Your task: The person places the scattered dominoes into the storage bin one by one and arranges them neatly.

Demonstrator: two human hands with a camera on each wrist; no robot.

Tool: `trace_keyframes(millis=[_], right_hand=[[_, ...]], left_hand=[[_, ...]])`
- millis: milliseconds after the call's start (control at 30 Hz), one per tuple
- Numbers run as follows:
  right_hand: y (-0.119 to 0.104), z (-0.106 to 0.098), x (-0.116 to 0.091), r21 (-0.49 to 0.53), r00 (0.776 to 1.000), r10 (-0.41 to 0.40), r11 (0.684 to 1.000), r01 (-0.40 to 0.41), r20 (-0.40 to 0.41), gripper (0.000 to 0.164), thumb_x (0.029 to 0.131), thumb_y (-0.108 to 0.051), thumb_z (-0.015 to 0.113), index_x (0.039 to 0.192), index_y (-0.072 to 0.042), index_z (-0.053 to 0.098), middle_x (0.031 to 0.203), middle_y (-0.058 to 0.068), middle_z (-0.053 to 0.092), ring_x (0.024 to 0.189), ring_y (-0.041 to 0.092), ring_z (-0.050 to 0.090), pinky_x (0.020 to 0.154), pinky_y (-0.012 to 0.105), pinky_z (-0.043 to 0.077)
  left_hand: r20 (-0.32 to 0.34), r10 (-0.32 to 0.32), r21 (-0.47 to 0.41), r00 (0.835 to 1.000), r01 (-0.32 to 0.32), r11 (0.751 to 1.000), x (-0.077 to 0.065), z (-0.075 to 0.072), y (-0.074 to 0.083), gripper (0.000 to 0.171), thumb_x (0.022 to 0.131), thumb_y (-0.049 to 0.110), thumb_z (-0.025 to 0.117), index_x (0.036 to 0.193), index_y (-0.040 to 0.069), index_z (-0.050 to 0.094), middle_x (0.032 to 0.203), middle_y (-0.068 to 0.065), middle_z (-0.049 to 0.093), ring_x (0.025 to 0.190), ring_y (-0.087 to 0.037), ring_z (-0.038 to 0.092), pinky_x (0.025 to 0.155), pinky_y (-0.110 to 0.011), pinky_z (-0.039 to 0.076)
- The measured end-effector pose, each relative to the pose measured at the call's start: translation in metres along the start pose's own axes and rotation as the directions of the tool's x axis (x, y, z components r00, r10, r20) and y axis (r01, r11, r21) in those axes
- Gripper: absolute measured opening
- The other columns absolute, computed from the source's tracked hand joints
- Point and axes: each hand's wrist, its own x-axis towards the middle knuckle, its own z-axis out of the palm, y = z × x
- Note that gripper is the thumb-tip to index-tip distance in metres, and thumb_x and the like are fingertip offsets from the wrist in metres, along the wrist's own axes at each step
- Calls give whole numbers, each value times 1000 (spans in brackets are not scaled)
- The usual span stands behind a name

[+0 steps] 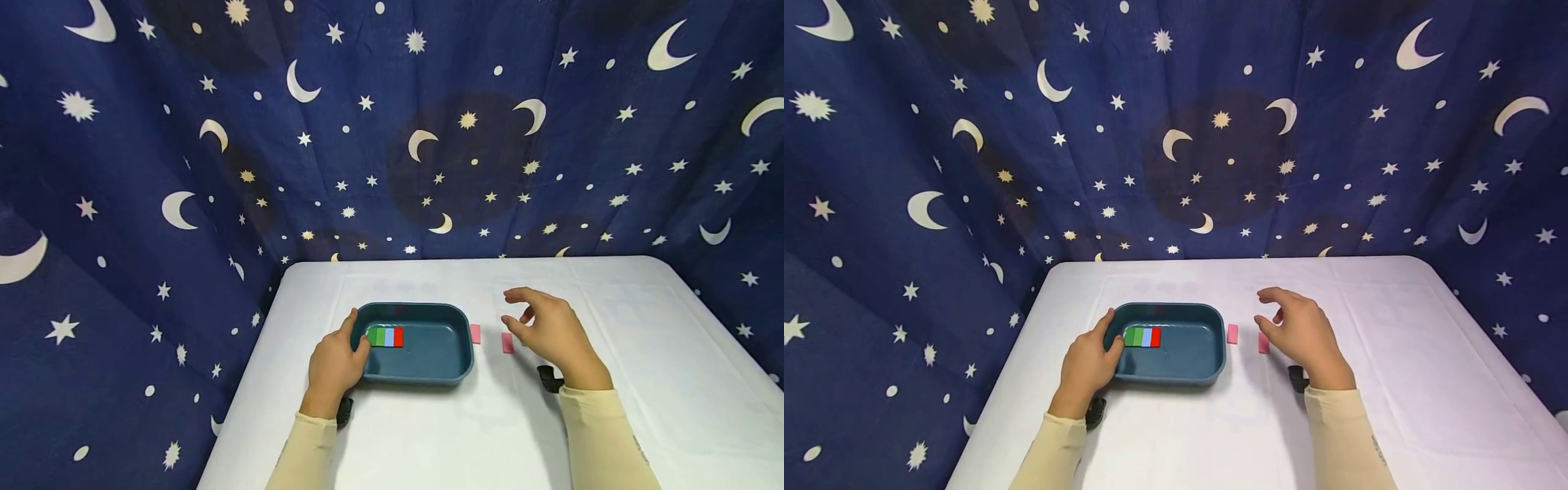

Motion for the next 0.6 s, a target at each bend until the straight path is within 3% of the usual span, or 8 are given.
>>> trace_keyframes(millis=[367,600], right_hand=[[10,1,-2,-4,998,43,999,-43,34,42,84,-19,88,124,-17,74,107,-1,76,71,15,64,63,38,45],[14,3,-1,12,983,99,995,-102,153,47,83,-19,88,128,-16,72,102,3,75,70,16,58,61,37,46]], left_hand=[[13,-12,-3,1000,12,1000,2,-1,1,64,99,39,64,159,20,52,106,-19,77,82,-34,74,68,-51,58],[21,-22,-5,1000,22,1000,1,-1,2,63,100,39,63,159,20,51,107,-19,77,82,-33,74,69,-50,58]])
